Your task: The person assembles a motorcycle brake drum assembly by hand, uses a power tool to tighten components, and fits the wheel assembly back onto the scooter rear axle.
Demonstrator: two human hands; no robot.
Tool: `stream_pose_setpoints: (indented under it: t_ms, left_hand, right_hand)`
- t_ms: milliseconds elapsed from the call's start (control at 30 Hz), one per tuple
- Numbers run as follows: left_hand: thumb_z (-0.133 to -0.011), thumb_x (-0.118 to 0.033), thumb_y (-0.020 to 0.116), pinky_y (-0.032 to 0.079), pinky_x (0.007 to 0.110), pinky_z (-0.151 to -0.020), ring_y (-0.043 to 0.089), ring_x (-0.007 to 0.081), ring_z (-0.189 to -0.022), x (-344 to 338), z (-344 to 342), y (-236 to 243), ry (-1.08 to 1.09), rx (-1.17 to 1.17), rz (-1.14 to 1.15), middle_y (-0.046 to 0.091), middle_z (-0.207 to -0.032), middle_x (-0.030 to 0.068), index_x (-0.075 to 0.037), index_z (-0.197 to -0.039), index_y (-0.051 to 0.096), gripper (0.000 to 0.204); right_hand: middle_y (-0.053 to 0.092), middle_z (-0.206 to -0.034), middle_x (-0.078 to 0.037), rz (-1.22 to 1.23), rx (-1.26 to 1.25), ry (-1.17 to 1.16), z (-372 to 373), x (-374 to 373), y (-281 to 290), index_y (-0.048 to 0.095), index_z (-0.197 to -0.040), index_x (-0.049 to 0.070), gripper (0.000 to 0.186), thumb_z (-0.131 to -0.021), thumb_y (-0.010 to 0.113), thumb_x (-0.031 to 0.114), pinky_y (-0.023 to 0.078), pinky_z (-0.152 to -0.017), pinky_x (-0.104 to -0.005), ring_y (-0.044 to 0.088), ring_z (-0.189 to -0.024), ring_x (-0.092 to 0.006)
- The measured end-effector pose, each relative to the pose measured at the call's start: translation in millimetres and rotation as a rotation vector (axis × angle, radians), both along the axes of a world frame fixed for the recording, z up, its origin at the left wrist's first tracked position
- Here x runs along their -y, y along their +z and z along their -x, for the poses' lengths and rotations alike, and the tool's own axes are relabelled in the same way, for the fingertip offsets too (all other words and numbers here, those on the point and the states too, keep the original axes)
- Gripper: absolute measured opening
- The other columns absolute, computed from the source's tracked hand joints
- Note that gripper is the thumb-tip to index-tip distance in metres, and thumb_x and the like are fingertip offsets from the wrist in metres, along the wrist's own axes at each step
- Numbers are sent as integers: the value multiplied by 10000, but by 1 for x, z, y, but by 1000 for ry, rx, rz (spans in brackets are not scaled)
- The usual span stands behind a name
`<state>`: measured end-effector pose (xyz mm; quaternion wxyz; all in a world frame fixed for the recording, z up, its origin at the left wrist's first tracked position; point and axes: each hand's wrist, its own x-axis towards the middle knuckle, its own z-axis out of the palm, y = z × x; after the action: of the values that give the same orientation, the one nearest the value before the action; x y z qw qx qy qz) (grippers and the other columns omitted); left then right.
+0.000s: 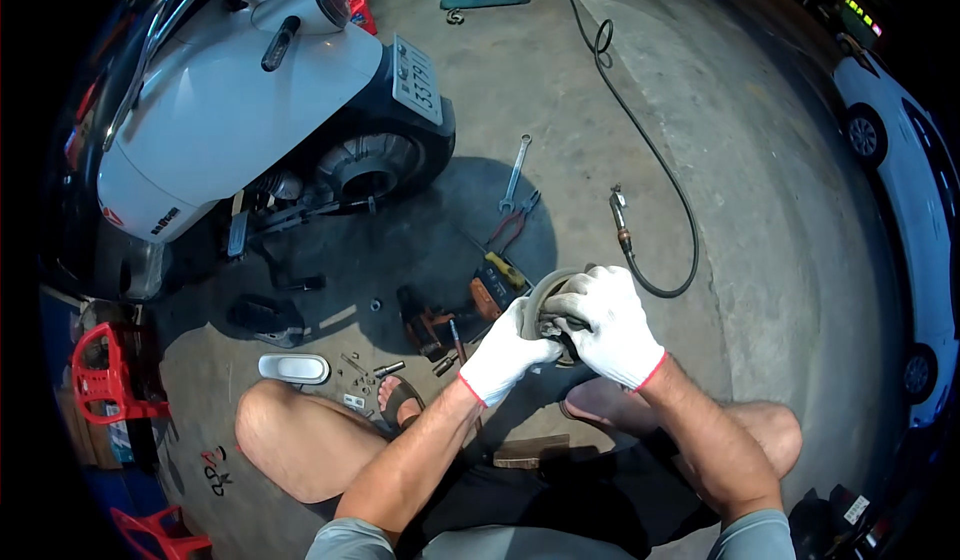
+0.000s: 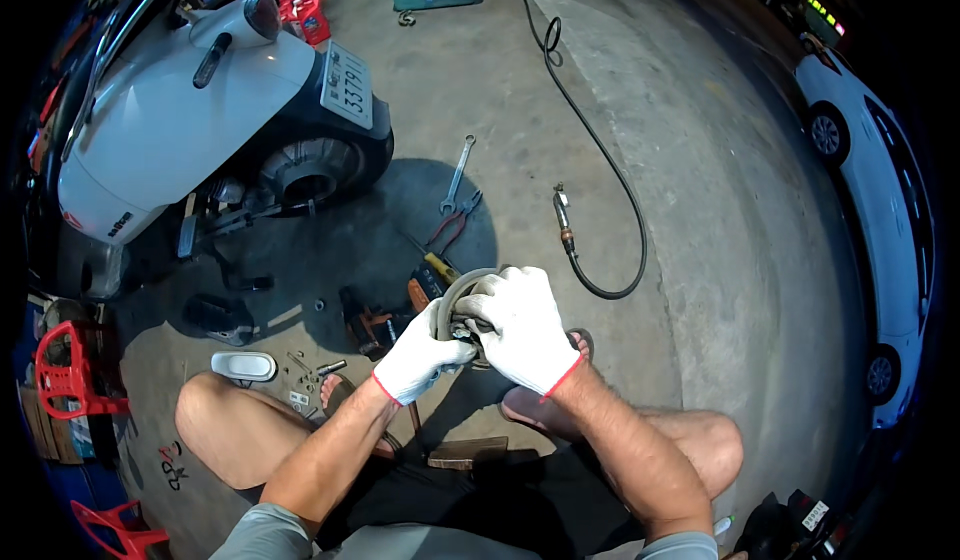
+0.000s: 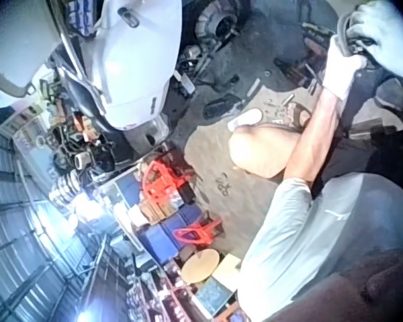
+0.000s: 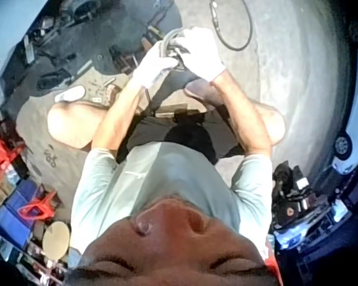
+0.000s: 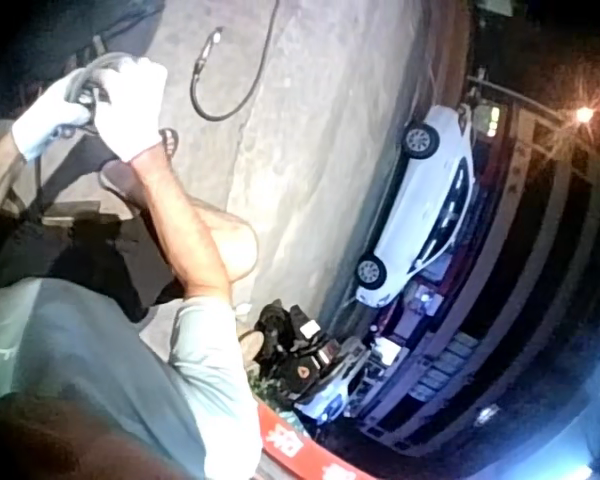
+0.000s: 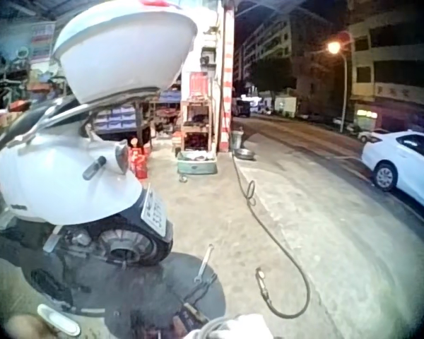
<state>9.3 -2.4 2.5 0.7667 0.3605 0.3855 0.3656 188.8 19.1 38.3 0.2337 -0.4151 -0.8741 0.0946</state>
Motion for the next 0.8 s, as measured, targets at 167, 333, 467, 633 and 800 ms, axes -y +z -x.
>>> stream_pose_setpoints:
  t_ms: [167,333,467,633,800]
  left_hand:
    - [-761,-68,742,454,202,-601,543,48,-726,2,2,-16,20,-48,2,591,-969,15,-26,-1321,451,632]
    - [-797,-84,754,503,213,-738,602,63,-890,1,8,-18,-92,136,119,643,-1067,11,-41,-1318,522,571]
    - [-809,-84,751,490,183,-625,592,40,-770,4,6,-21,1,313,158,654,-1072,29,-29,-1297,532,537]
    - [-846,-33,694,389,152,-448,489,25,-545,0,25,-36,-22,445,283,647,-1008,57,-21,-1273,522,460]
    - [-882,-27,655,386,151,-456,484,39,-556,0,28,-35,45,476,319,636,-946,47,-26,-1204,544,341]
  right_hand:
    - [678,-842,-25,-15,-162,64,0,-2,-2,726,-881,127,127,-771,662,127,444,-789,-387,614,-836,-250]
    - [662,-828,-61,416,-424,-37,-12,-11,0,698,-927,60,104,-830,661,62,515,-772,-344,652,-817,-222]
    - [707,-931,-118,557,-625,-315,-29,-23,17,657,-1021,-28,144,-906,578,8,548,-809,-293,681,-884,-157]
    - [720,-965,-85,462,-620,-433,-50,-31,33,664,-1035,-20,153,-906,590,19,536,-792,-267,668,-876,-112]
    - [673,-904,-119,249,-496,-192,-23,-15,39,687,-979,35,166,-827,628,9,545,-705,-333,672,-766,-221]
